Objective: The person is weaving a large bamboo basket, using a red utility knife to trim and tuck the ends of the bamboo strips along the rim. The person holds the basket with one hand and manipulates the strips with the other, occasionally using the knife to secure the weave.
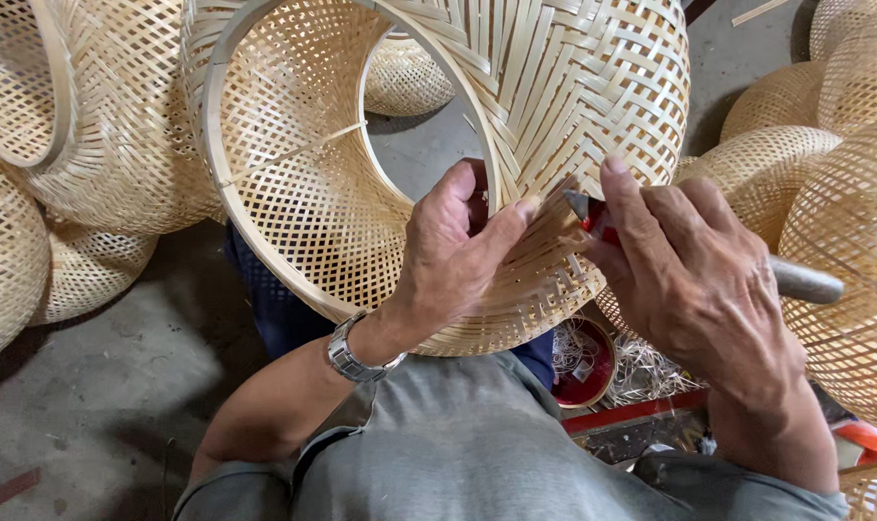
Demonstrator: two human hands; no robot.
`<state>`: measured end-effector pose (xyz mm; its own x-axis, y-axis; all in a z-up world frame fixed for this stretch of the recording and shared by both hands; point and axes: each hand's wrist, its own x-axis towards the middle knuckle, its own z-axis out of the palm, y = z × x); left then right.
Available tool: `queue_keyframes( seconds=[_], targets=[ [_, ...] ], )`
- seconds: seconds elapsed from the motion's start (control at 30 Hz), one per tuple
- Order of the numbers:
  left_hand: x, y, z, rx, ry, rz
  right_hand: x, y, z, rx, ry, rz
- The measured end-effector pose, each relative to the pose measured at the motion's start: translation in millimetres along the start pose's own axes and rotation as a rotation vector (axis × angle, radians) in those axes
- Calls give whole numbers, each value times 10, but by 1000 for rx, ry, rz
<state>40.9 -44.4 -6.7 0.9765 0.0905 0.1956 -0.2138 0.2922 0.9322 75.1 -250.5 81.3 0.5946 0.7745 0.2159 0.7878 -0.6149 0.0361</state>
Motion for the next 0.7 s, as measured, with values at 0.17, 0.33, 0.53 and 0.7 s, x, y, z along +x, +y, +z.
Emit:
queue_keyframes(
  seconds=[0.17, 0.33, 0.53, 0.7],
  targets=[
    [14, 21, 5, 11, 1, 53, 139, -49, -160, -286, 26, -86],
    [12, 34, 29, -56, 12, -14, 248, -87, -232, -453, -34, -92],
    [17, 31, 24, -79, 4, -29, 302, -96, -274, -497, -91, -152],
    [8, 32, 39, -101, 21, -56, 340, -135, -333, -524, -116, -167]
  ],
)
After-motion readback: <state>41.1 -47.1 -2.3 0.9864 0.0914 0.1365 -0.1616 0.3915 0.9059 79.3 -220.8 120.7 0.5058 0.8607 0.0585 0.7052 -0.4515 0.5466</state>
